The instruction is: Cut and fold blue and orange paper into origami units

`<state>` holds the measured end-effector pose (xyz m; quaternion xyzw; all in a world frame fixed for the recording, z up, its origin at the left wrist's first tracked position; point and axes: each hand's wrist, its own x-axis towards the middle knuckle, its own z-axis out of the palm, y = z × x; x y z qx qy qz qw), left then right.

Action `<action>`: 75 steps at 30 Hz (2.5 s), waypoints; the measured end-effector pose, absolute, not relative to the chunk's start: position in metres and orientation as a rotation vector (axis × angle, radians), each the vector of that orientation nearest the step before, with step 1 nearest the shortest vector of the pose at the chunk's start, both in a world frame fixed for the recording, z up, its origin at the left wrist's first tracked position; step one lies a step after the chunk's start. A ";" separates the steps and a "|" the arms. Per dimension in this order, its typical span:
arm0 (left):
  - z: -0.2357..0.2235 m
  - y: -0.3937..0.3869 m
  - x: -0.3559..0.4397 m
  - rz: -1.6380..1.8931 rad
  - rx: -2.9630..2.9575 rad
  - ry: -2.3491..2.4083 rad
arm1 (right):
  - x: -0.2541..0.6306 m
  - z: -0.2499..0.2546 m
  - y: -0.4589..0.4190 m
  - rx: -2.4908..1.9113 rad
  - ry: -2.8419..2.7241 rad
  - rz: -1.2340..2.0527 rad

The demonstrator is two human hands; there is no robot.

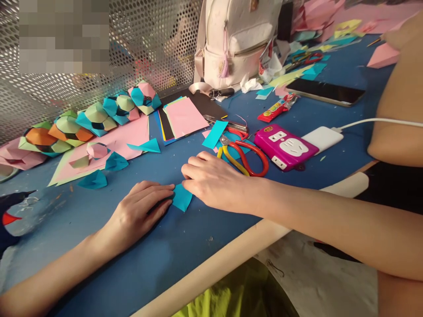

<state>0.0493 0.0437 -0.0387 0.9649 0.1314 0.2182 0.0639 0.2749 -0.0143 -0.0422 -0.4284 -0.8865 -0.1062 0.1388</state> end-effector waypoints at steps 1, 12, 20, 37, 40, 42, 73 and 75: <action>-0.038 0.044 0.049 0.663 2.930 0.394 | 0.277 -0.042 -0.015 -1.255 -2.558 -0.331; -0.037 0.047 0.037 0.761 3.014 0.484 | 0.286 -0.030 -0.020 -1.449 -2.549 -0.354; -0.038 0.049 0.043 0.744 2.928 0.535 | 0.283 -0.034 -0.017 -1.455 -2.420 -0.256; -0.034 0.037 0.055 0.855 1.491 0.989 | 0.263 -0.034 -0.006 -1.303 -1.598 0.871; -0.036 0.033 0.058 0.859 1.438 0.978 | 0.260 -0.022 -0.005 -1.272 -1.433 1.067; -0.036 0.031 0.058 0.858 1.450 0.966 | 0.256 -0.014 -0.004 -1.339 -1.383 1.110; -0.033 0.036 0.057 0.830 1.405 0.986 | 0.240 -0.027 0.013 -1.165 -1.169 1.370; -0.033 0.035 0.058 0.844 1.415 1.020 | 0.239 -0.027 0.013 -1.191 -1.191 1.333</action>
